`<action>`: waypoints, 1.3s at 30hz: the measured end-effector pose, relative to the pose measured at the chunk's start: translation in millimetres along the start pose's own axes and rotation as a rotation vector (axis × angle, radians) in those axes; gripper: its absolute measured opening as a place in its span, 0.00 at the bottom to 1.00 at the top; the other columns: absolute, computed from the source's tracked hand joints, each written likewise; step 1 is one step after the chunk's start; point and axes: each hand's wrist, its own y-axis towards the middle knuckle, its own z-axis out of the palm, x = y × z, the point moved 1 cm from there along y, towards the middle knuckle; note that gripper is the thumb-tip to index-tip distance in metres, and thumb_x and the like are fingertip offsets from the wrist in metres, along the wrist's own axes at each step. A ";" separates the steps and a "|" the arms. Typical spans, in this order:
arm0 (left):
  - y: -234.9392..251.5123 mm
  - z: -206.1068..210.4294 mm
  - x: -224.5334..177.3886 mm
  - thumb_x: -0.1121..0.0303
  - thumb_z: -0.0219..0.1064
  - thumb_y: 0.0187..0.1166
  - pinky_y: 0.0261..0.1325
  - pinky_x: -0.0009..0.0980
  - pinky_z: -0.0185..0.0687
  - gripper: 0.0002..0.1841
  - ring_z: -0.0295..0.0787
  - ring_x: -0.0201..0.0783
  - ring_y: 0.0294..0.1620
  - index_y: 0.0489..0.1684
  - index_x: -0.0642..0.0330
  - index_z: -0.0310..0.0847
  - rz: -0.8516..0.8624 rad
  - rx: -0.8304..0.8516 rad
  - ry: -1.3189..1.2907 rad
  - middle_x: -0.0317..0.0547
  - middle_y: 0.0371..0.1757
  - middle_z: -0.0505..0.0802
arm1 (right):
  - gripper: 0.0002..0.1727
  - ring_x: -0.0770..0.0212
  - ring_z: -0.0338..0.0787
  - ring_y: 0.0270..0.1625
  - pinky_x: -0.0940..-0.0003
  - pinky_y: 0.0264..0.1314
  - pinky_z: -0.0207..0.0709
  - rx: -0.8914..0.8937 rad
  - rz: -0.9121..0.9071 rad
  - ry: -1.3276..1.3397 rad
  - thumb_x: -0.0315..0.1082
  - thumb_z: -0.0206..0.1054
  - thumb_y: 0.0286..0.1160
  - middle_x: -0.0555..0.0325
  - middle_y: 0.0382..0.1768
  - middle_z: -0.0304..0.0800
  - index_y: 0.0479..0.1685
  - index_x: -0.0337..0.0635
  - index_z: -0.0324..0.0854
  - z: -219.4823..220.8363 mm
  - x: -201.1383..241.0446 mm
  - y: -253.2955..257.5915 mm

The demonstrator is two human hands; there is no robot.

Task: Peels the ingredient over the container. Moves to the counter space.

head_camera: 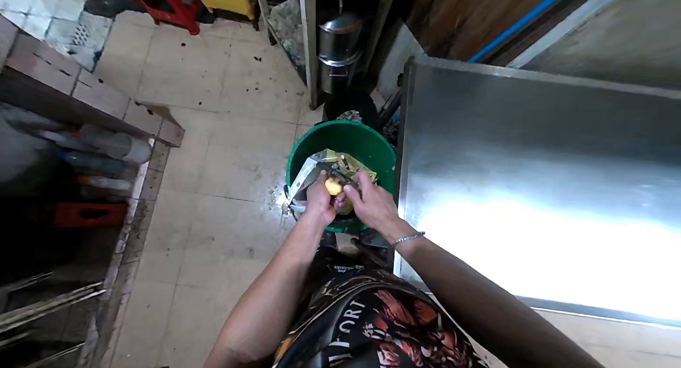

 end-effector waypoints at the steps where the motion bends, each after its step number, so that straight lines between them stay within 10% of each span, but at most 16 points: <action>1: -1.1 0.4 -0.3 0.44 0.38 0.94 0.13 0.25 0.66 0.28 0.71 0.33 0.12 0.48 0.58 0.76 -0.006 0.005 -0.009 0.45 0.25 0.84 | 0.28 0.37 0.92 0.43 0.34 0.47 0.82 0.000 0.042 0.040 0.58 0.50 0.91 0.42 0.37 0.90 0.72 0.43 0.70 -0.5 -3.9 1.9; 6: 3.2 -5.2 1.7 0.49 0.47 0.94 0.26 0.30 0.82 0.22 0.84 0.36 0.24 0.44 0.58 0.77 0.002 0.001 -0.092 0.45 0.28 0.86 | 0.29 0.42 0.93 0.36 0.38 0.39 0.84 -0.041 -0.154 0.006 0.58 0.52 0.89 0.49 0.32 0.91 0.72 0.44 0.73 5.4 8.3 -20.7; 10: 0.6 -3.3 0.1 0.45 0.41 0.94 0.13 0.23 0.67 0.26 0.73 0.32 0.13 0.51 0.58 0.75 -0.051 0.024 -0.003 0.46 0.27 0.86 | 0.29 0.37 0.92 0.44 0.33 0.47 0.82 -0.007 0.068 0.069 0.58 0.50 0.91 0.42 0.39 0.90 0.74 0.44 0.70 5.6 -10.3 1.2; 16: 0.9 -7.4 1.9 0.47 0.45 0.94 0.17 0.27 0.73 0.24 0.76 0.33 0.14 0.37 0.56 0.77 0.000 0.048 0.068 0.42 0.20 0.83 | 0.29 0.40 0.93 0.38 0.37 0.41 0.83 -0.003 -0.098 0.041 0.57 0.50 0.90 0.47 0.32 0.90 0.72 0.43 0.71 4.6 7.1 -17.8; 20: -0.5 -9.9 -0.1 0.45 0.40 0.95 0.14 0.23 0.68 0.26 0.74 0.31 0.12 0.49 0.57 0.75 -0.006 0.102 0.091 0.45 0.27 0.88 | 0.28 0.37 0.92 0.44 0.34 0.46 0.81 -0.012 0.102 0.135 0.57 0.49 0.92 0.42 0.38 0.90 0.72 0.44 0.71 5.1 -7.8 -0.1; 24: 3.0 -12.8 5.3 0.48 0.47 0.94 0.25 0.29 0.80 0.23 0.81 0.33 0.20 0.38 0.56 0.78 0.096 0.029 0.094 0.40 0.23 0.85 | 0.28 0.42 0.93 0.37 0.38 0.40 0.84 0.007 -0.121 0.006 0.59 0.50 0.90 0.49 0.32 0.90 0.71 0.45 0.72 4.0 14.3 -24.9; 29: -1.2 -8.0 2.8 0.48 0.39 0.96 0.13 0.27 0.70 0.26 0.74 0.35 0.12 0.49 0.60 0.76 0.146 0.023 0.224 0.47 0.27 0.87 | 0.29 0.37 0.92 0.44 0.34 0.47 0.82 0.021 0.096 0.026 0.59 0.50 0.91 0.43 0.37 0.90 0.72 0.46 0.70 -0.4 1.3 -1.8; 34: 7.7 -17.1 12.3 0.58 0.47 0.95 0.33 0.29 0.83 0.17 0.83 0.31 0.26 0.41 0.55 0.78 0.340 0.071 0.148 0.37 0.27 0.85 | 0.29 0.41 0.93 0.37 0.37 0.40 0.84 0.033 -0.111 -0.063 0.60 0.49 0.90 0.49 0.31 0.90 0.72 0.47 0.72 -0.6 27.6 -30.4; 39: 0.5 -9.9 4.0 0.51 0.41 0.97 0.13 0.27 0.73 0.24 0.76 0.35 0.12 0.46 0.60 0.77 0.227 -0.001 0.272 0.47 0.27 0.87 | 0.29 0.37 0.92 0.46 0.34 0.48 0.82 0.019 0.137 0.020 0.60 0.50 0.91 0.43 0.39 0.91 0.73 0.46 0.69 -3.2 3.2 -1.2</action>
